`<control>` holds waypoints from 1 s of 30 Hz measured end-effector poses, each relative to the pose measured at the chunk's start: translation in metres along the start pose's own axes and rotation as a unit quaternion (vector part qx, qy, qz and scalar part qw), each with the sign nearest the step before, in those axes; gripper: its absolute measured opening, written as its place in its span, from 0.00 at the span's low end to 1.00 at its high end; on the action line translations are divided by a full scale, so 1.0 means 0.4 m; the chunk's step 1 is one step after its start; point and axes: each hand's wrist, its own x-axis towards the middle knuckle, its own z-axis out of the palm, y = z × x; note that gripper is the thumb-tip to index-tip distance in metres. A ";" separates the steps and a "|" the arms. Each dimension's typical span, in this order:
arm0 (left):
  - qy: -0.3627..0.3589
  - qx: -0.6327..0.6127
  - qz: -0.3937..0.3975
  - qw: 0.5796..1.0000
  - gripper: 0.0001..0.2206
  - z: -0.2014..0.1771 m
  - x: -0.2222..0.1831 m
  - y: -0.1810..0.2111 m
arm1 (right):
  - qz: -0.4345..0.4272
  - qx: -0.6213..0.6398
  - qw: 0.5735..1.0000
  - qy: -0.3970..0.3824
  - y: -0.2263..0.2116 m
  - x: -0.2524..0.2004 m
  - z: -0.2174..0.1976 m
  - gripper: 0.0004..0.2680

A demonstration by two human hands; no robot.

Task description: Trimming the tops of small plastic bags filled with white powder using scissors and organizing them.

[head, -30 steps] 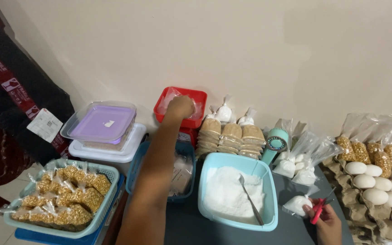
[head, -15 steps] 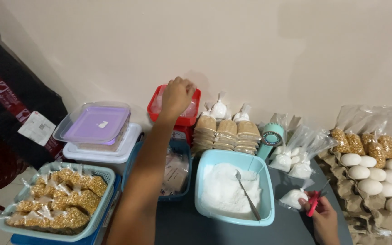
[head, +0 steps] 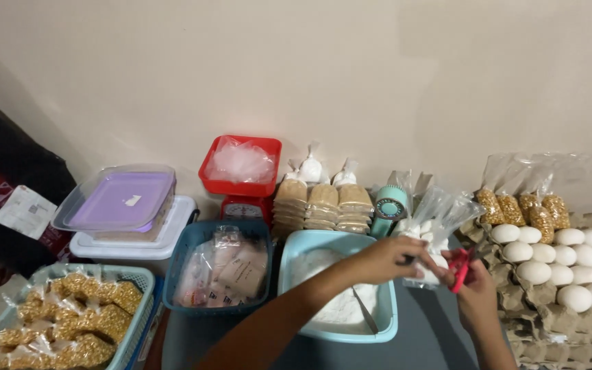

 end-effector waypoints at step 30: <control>0.304 0.241 -0.108 0.916 0.25 -0.516 0.126 -0.158 | 0.035 0.009 0.999 -0.002 0.126 0.039 0.138 0.11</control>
